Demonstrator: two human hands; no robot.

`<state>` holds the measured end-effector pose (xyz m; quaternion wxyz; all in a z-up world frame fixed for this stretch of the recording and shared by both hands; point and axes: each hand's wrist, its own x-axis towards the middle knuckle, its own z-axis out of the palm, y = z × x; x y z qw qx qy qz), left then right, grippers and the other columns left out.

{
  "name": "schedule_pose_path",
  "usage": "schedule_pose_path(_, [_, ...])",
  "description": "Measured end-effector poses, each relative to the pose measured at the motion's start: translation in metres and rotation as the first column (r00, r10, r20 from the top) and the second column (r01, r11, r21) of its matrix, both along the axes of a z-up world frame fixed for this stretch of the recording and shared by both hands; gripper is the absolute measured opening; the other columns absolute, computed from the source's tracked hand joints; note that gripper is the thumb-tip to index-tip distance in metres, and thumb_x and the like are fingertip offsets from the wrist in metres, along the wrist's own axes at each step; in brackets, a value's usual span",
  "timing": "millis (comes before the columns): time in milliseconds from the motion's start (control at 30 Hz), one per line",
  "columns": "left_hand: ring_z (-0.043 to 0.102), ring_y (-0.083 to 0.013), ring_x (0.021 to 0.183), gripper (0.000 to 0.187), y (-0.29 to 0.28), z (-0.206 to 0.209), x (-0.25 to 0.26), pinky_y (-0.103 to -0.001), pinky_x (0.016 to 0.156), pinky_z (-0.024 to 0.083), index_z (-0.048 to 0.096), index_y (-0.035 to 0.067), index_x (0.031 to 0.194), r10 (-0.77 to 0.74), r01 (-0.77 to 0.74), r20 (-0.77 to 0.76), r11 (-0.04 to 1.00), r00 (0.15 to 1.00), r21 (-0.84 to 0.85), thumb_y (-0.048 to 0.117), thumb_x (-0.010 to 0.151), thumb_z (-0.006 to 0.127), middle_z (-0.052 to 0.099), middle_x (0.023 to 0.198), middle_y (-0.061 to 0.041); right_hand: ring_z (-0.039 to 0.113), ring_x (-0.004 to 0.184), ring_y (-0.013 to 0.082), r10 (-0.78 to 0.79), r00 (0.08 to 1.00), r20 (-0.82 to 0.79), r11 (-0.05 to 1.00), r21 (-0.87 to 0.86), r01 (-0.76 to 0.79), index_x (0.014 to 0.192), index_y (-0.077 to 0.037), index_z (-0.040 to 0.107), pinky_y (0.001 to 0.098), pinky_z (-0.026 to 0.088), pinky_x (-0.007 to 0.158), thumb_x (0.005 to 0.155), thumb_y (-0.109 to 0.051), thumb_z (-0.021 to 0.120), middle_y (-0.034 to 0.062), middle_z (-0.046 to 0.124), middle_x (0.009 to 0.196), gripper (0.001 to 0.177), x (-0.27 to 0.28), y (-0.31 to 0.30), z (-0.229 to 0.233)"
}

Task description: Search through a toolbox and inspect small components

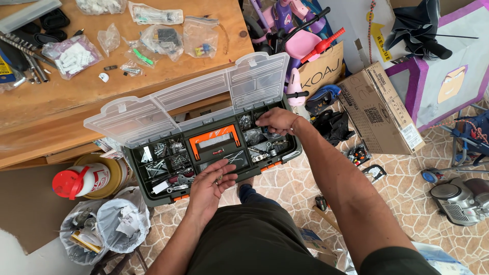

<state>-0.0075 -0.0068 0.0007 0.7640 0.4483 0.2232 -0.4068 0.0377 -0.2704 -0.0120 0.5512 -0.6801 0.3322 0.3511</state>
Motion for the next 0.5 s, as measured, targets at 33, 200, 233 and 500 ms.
schedule_pose_path(33, [0.065,-0.0303,0.079,0.034,0.0,-0.001,0.0,-0.034,0.067,0.055,0.051,-0.005,0.115,0.001,-0.001,0.0,1.0,1.0,0.0,0.002,0.083,0.042,0.061,0.102,-0.026,0.03,0.037,0.0076,0.001,1.0,0.0,1.0,0.0,-0.001,0.105,-0.006,0.058,0.0159,0.019,0.033,0.078,-0.02,0.056,0.0078,0.041,0.049,0.03,0.0,-0.002,-0.006])
schedule_pose_path(200, [0.065,-0.0289,0.078,0.034,0.001,-0.006,0.001,-0.034,0.068,0.055,0.051,-0.005,0.115,-0.002,0.002,0.012,1.0,1.0,0.005,0.001,0.084,0.041,0.061,0.101,-0.025,0.035,0.035,0.0089,0.086,0.996,0.035,0.994,-0.072,-0.083,0.106,-0.005,0.059,0.0173,0.024,0.028,0.077,-0.018,0.06,0.0117,0.052,0.051,0.033,0.003,-0.006,-0.025])
schedule_pose_path(233, [0.065,-0.0289,0.078,0.034,0.001,-0.006,0.001,-0.034,0.068,0.055,0.051,-0.005,0.115,0.002,-0.002,0.012,1.0,1.0,0.007,0.001,0.084,0.041,0.061,0.101,-0.025,0.035,0.035,0.0089,0.089,0.995,0.036,0.994,-0.071,-0.086,0.106,-0.005,0.059,0.0173,0.024,0.028,0.077,-0.018,0.06,0.0117,0.052,0.051,0.033,0.004,-0.007,-0.03])
schedule_pose_path(500, [0.065,-0.028,0.076,0.033,0.004,-0.004,0.002,-0.034,0.067,0.056,0.051,-0.005,0.115,0.02,-0.02,0.012,1.0,1.0,-0.011,0.001,0.084,0.042,0.061,0.098,-0.025,0.042,0.034,0.0111,0.201,0.978,0.054,0.967,-0.17,-0.189,0.096,0.001,0.063,0.0191,0.029,0.03,0.068,-0.013,0.062,0.0176,0.062,0.058,0.031,0.011,-0.005,-0.039])
